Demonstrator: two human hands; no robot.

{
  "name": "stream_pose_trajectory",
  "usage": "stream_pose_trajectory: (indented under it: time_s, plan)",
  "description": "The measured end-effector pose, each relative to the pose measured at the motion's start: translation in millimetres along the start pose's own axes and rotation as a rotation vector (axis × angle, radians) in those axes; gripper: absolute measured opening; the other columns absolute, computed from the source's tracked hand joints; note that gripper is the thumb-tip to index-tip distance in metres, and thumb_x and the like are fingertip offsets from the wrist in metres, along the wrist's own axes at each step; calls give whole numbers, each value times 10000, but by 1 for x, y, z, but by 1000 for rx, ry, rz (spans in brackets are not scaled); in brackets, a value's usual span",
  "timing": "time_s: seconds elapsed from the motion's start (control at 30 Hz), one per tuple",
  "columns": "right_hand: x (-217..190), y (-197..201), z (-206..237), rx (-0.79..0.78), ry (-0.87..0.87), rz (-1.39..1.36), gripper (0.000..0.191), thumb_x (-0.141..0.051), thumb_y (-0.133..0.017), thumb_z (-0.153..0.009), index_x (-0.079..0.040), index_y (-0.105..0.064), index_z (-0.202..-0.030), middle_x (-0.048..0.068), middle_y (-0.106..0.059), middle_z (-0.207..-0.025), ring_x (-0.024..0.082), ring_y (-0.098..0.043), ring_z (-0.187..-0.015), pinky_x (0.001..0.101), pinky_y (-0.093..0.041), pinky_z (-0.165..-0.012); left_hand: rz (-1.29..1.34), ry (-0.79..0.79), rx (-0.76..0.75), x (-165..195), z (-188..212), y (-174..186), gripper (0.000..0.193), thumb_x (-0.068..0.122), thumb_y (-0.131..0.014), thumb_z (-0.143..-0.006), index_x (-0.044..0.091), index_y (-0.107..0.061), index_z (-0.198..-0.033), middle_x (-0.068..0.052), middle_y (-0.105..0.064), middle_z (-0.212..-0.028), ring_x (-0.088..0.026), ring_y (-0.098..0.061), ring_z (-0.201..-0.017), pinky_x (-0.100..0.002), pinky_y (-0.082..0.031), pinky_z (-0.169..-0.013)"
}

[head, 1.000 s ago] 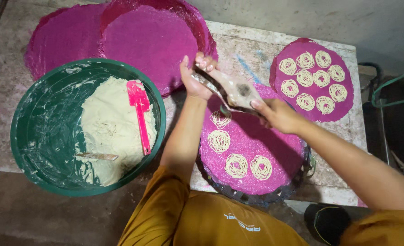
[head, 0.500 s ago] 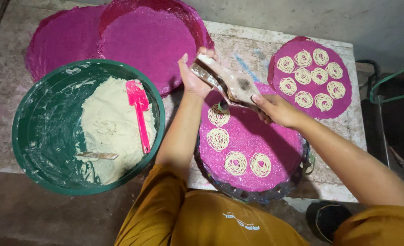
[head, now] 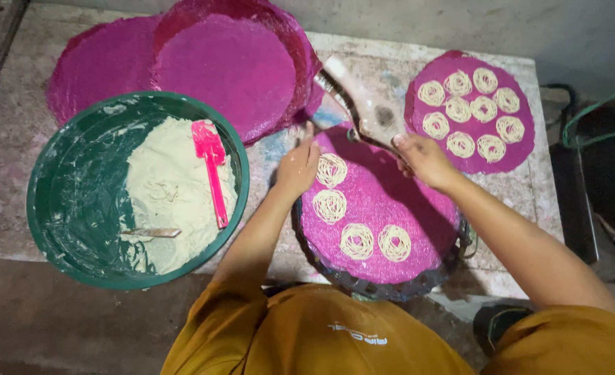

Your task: The person uses a manual dough press to extrude dough into spiral shapes onto a pink mat placed in a black basket. They repeatedly scoop dough from a green bowl, load it into the press, and squeeze the handles to form spirals. The person occasionally scrapes excess dough from the press and switches to a fresh pink mat when the current one is full.

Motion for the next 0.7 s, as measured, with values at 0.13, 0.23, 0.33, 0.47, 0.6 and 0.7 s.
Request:
stream_pose_trajectory:
  time_s: [0.13,0.23,0.33,0.47,0.6,0.7]
  plan:
    - [22,7,38,-74,31,-53,566,-515,-398,-1069,-25,-627,-902,49,-612,-673,156,-587,-577,330,-453,-534,713,53,17,14,4,-5,752,548,-440,-1019,55,-290,-1567,-114,-682,-1256,-273,-578,-1172,-489,-430,-995]
    - [43,-3,82,-316,-138,-167,637,-544,-311,-1037,-44,-678,-896,50,-673,-669,144,-634,-598,320,-522,-589,1515,193,-88,42,13,-29,604,580,-410,-1026,62,-421,-1335,-94,-649,-1079,-259,-588,-1057,-469,-427,-1011]
    - [60,-3,124,-480,-435,-315,646,-597,-263,-958,-89,-661,-930,54,-672,-673,168,-633,-581,345,-518,-579,2012,163,-130,78,21,-57,575,613,-380,-1033,69,-552,-1103,-75,-616,-902,-245,-598,-941,-449,-424,-1028]
    - [58,26,125,-204,-355,181,717,-584,-323,-1046,8,-684,-862,91,-652,-665,188,-615,-574,362,-511,-580,2074,33,-166,97,7,-76,458,547,-418,-1065,163,-452,-818,-3,-463,-751,-186,-480,-760,-419,-440,-936]
    - [47,10,118,-69,-209,216,611,-558,-355,-1026,-33,-653,-935,61,-635,-663,168,-623,-583,348,-539,-577,2029,-71,-284,84,-10,-74,470,553,-399,-1052,169,-451,-785,13,-450,-710,-162,-453,-705,-395,-440,-869]
    - [46,4,123,-99,-209,158,632,-549,-352,-1032,5,-638,-926,62,-628,-638,180,-621,-554,359,-530,-558,2010,-35,-257,71,-7,-81,481,569,-387,-1037,176,-443,-764,27,-430,-675,-154,-438,-674,-381,-434,-830]
Point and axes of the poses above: each hand's wrist, its own z-axis away from the middle knuckle, its own y-axis out of the back of the hand, x = y × z, the point moved 6 cm from there along -z, towards the middle knuckle
